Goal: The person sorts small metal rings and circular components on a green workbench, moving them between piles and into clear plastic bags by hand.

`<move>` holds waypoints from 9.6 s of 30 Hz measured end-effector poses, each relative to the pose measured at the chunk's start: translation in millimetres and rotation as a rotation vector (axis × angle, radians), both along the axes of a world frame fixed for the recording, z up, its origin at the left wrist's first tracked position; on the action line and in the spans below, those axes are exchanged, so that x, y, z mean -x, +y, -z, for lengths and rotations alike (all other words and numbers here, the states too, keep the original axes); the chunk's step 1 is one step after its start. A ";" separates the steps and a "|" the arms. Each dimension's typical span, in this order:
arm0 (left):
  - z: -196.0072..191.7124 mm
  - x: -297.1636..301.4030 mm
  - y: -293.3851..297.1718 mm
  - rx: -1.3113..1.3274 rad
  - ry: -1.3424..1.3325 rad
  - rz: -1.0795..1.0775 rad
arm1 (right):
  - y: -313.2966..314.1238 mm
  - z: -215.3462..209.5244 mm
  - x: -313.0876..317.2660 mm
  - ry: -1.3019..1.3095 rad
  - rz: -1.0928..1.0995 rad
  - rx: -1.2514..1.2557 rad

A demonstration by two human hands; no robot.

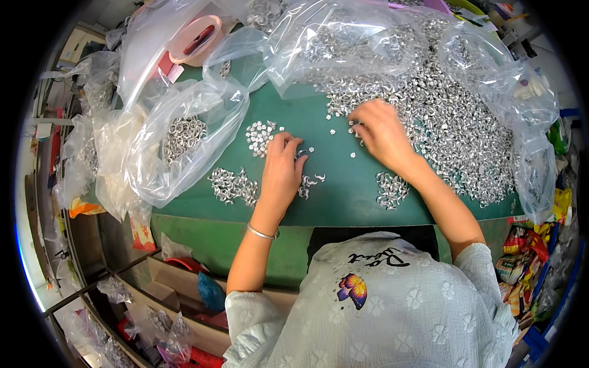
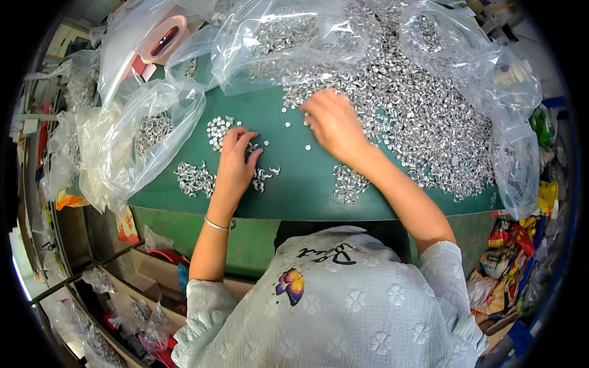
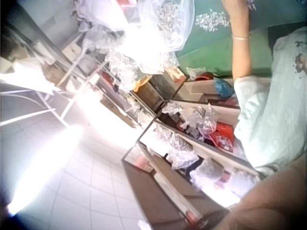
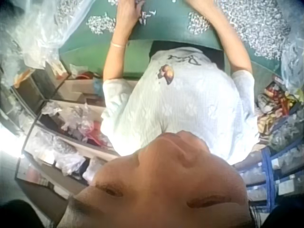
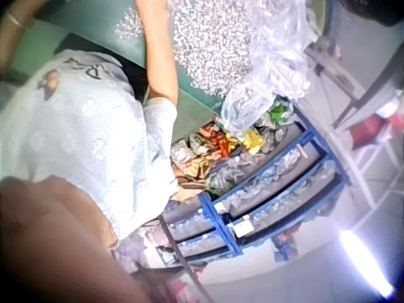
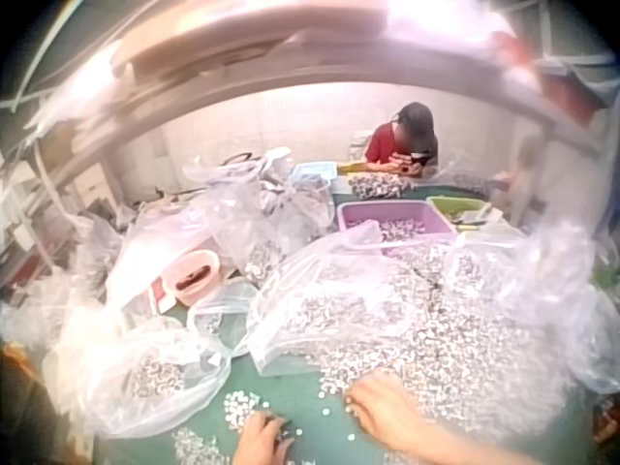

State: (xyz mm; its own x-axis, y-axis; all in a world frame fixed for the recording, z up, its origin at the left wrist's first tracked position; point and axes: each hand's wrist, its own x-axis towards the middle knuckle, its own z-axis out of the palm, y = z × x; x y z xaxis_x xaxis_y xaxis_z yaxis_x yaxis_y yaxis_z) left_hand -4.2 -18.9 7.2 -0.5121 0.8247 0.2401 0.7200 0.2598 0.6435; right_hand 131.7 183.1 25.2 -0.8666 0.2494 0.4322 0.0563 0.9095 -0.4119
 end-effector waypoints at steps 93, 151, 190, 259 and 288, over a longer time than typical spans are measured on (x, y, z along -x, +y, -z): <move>56.5 -193.3 -6.0 0.345 -2.435 0.132 | -72.1 2.9 -216.5 0.494 0.197 0.469; 22.2 18.6 -100.6 -0.369 -0.201 -0.556 | -148.7 7.3 48.3 -0.135 -0.305 0.711; 47.5 -62.2 -55.1 -1.065 -0.303 -1.135 | -183.7 35.5 103.0 -0.190 -0.616 0.435; -94.5 47.5 189.0 -0.722 -1.295 -0.395 | 55.0 -67.5 124.4 0.318 0.078 1.726; 52.3 -139.5 -92.4 -0.181 -2.131 -0.237 | -96.3 31.5 7.7 -0.191 -0.541 0.227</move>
